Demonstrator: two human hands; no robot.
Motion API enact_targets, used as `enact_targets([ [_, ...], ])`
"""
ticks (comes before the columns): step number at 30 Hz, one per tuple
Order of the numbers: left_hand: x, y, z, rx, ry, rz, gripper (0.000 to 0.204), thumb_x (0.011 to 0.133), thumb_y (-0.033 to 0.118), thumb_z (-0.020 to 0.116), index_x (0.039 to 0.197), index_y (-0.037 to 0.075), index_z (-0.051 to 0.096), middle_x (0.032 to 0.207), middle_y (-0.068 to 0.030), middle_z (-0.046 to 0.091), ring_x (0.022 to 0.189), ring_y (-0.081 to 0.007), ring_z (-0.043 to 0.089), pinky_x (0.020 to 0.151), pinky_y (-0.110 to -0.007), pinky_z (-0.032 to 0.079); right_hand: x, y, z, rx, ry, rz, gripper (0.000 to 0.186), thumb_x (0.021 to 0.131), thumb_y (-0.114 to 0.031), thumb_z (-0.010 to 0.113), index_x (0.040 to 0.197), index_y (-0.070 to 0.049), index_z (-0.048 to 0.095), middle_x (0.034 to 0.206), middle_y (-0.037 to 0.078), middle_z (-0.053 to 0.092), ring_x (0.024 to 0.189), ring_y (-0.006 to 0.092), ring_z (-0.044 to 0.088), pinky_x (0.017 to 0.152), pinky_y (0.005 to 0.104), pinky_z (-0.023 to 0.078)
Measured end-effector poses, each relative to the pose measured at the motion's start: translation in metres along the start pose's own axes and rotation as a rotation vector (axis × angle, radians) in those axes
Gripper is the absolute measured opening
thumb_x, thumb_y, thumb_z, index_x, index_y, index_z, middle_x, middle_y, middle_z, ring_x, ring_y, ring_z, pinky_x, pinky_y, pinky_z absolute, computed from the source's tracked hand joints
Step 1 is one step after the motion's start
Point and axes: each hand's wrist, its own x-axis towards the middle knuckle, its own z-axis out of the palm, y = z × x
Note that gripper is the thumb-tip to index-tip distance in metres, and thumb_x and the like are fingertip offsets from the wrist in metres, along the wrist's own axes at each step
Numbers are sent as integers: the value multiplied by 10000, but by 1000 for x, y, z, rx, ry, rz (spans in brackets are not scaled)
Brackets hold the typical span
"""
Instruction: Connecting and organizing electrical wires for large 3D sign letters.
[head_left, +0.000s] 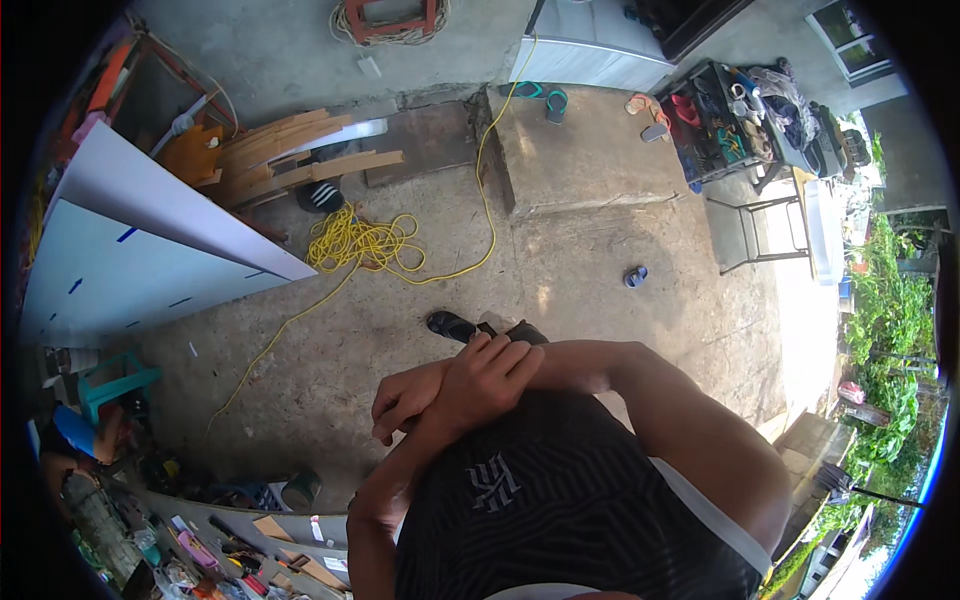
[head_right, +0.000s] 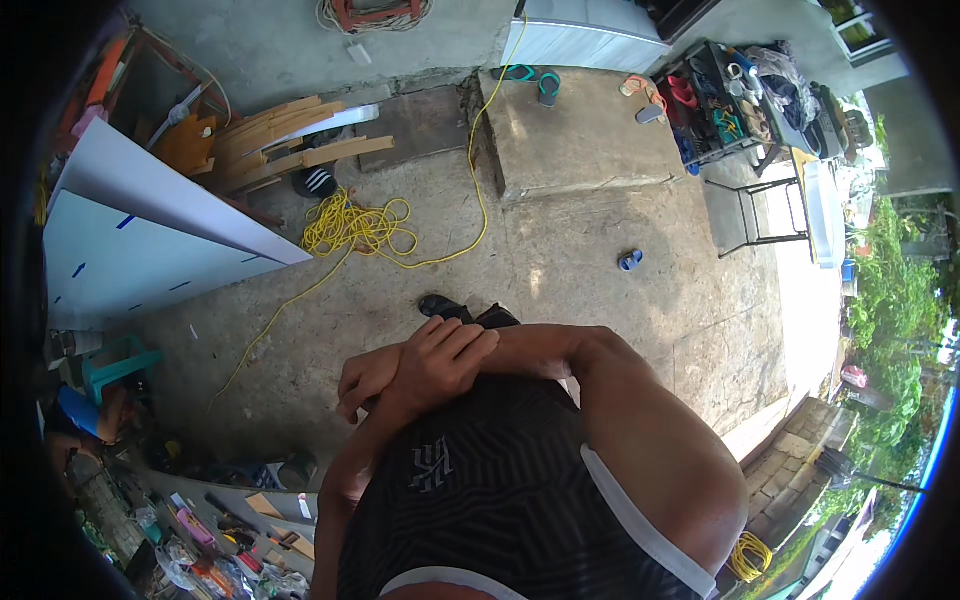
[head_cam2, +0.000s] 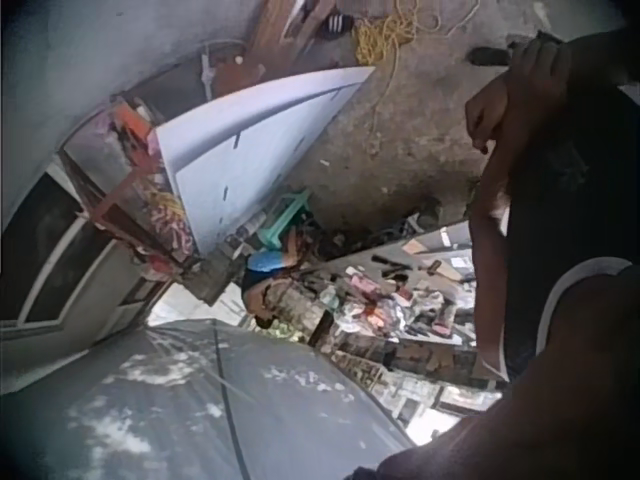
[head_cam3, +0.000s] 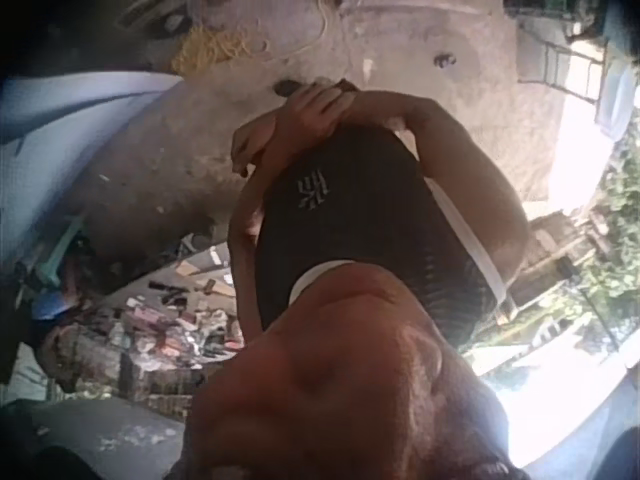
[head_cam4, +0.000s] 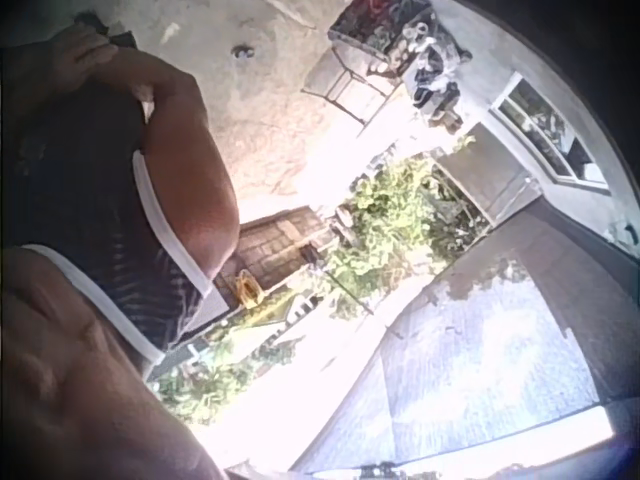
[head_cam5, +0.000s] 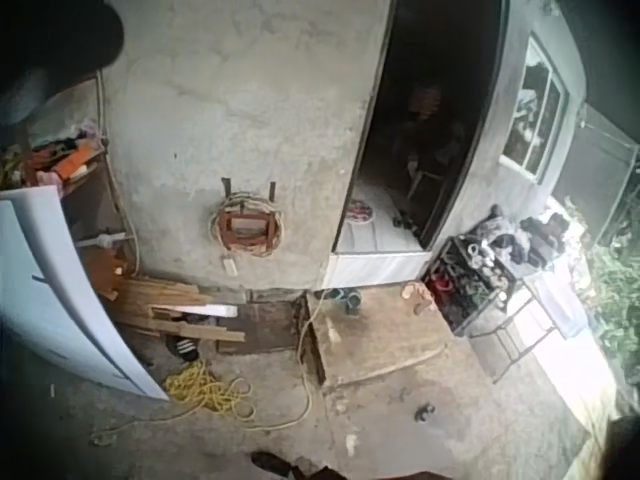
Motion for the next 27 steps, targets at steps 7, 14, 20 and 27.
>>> enact_targets([
  [7, 12, -11, 7, -115, -77, 69, 287, 756, 91, 684, 1039, 41, 670, 935, -68, 634, 761, -226, 609, 664, -348, 465, -15, -5, -20, -68, 236, -15, 351, 966, -311, 604, 1023, 26, 683, 806, 76, 694, 738, 122, 628, 657, 286, 499],
  [14, 6, -11, 3, -141, 24, 83, 183, 739, 187, 597, 873, 64, 583, 804, -49, 526, 778, -208, 573, 692, -339, 457, 3, -14, -2, -103, 10, -87, 321, 984, -282, 585, 1007, 23, 683, 796, 62, 670, 740, 105, 606, 665, 273, 478],
  [20, -8, -19, 28, -129, 116, 153, 205, 690, 261, 620, 740, 84, 529, 768, -32, 523, 736, -218, 547, 651, -374, 414, 1, -25, 3, 105, -9, 116, 294, 1016, -230, 534, 1097, 22, 664, 849, 20, 663, 789, 80, 581, 725, 252, 457],
  [27, -29, -28, 16, 93, 190, -30, 207, 679, 266, 626, 737, 85, 541, 767, -39, 530, 744, -226, 554, 641, -385, 413, 40, -25, 2, -29, -329, 317, 321, 1007, -270, 554, 1112, 11, 669, 780, -23, 626, 730, 43, 526, 671, 216, 411],
])
